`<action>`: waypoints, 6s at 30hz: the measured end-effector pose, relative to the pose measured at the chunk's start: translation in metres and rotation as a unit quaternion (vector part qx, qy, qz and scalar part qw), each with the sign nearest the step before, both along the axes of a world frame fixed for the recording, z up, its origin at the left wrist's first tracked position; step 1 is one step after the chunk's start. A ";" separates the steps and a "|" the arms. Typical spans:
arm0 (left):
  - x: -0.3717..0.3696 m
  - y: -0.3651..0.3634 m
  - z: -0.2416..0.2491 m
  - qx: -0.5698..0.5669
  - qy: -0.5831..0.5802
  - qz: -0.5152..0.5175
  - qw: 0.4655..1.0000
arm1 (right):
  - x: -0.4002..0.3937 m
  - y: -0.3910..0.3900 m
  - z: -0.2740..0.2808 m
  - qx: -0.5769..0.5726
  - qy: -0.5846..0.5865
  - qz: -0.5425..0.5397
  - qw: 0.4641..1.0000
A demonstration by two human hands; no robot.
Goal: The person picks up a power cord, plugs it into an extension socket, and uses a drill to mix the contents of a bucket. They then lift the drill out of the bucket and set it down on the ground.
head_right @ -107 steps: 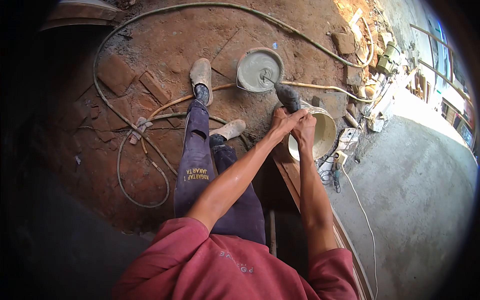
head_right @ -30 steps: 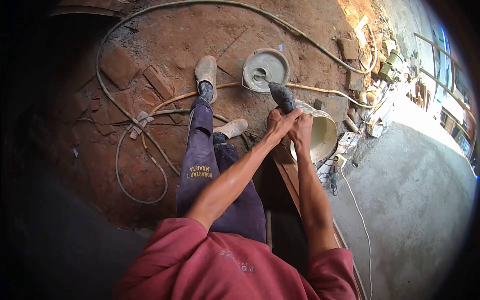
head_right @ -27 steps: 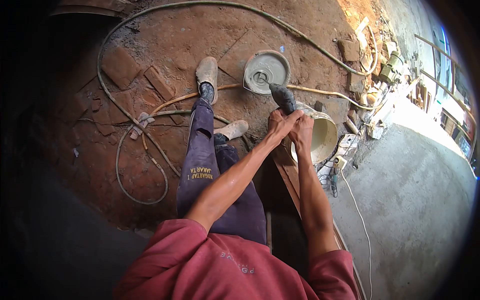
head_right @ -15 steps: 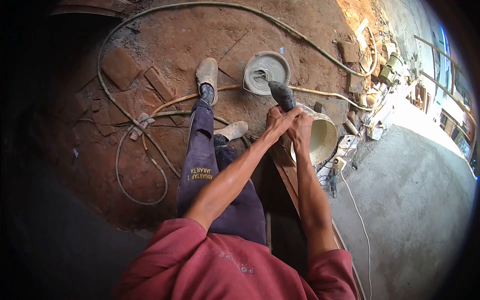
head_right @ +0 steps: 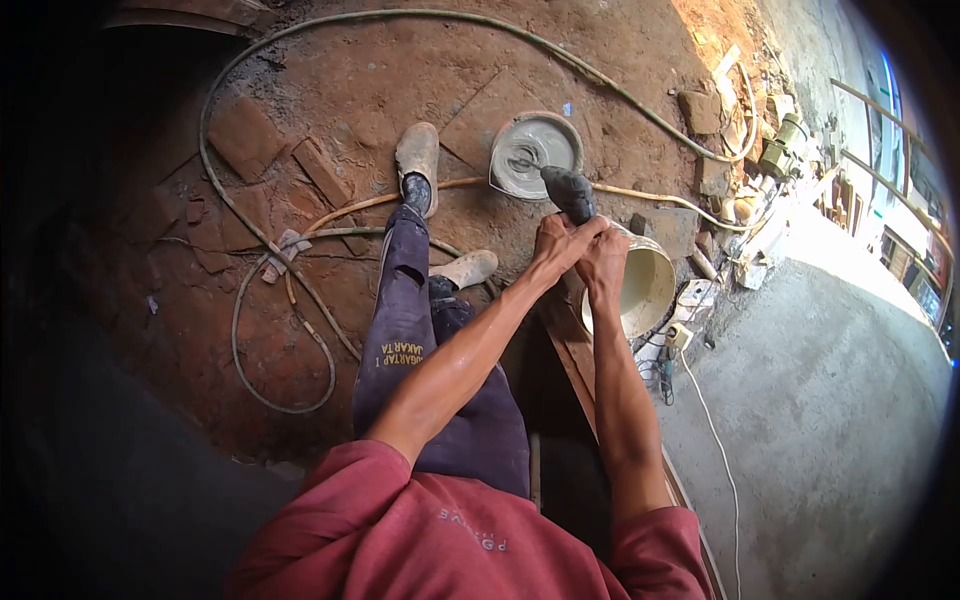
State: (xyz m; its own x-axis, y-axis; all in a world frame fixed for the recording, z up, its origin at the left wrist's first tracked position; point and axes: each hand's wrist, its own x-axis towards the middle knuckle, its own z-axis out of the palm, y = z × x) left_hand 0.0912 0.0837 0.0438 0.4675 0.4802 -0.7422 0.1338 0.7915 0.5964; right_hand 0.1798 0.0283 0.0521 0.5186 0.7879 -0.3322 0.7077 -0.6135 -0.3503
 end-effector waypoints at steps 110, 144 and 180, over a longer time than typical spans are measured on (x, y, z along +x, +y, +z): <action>0.024 -0.044 -0.011 -0.026 -0.014 0.065 0.997 | 0.021 -0.048 -0.005 -0.017 -0.035 0.066 0.997; 0.023 0.003 -0.003 -0.031 -0.028 0.059 0.997 | 0.018 0.001 0.001 -0.002 -0.014 0.027 1.000; 0.063 -0.014 -0.027 -0.003 -0.052 0.005 0.999 | 0.049 -0.026 -0.009 0.025 -0.070 0.014 0.997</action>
State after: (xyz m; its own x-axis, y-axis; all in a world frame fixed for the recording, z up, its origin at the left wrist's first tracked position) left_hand 0.1541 0.0694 0.0165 0.5376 0.4809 -0.6926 0.0635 0.7960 0.6019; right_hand 0.2285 0.0025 0.0429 0.5350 0.8164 -0.2173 0.7686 -0.5771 -0.2761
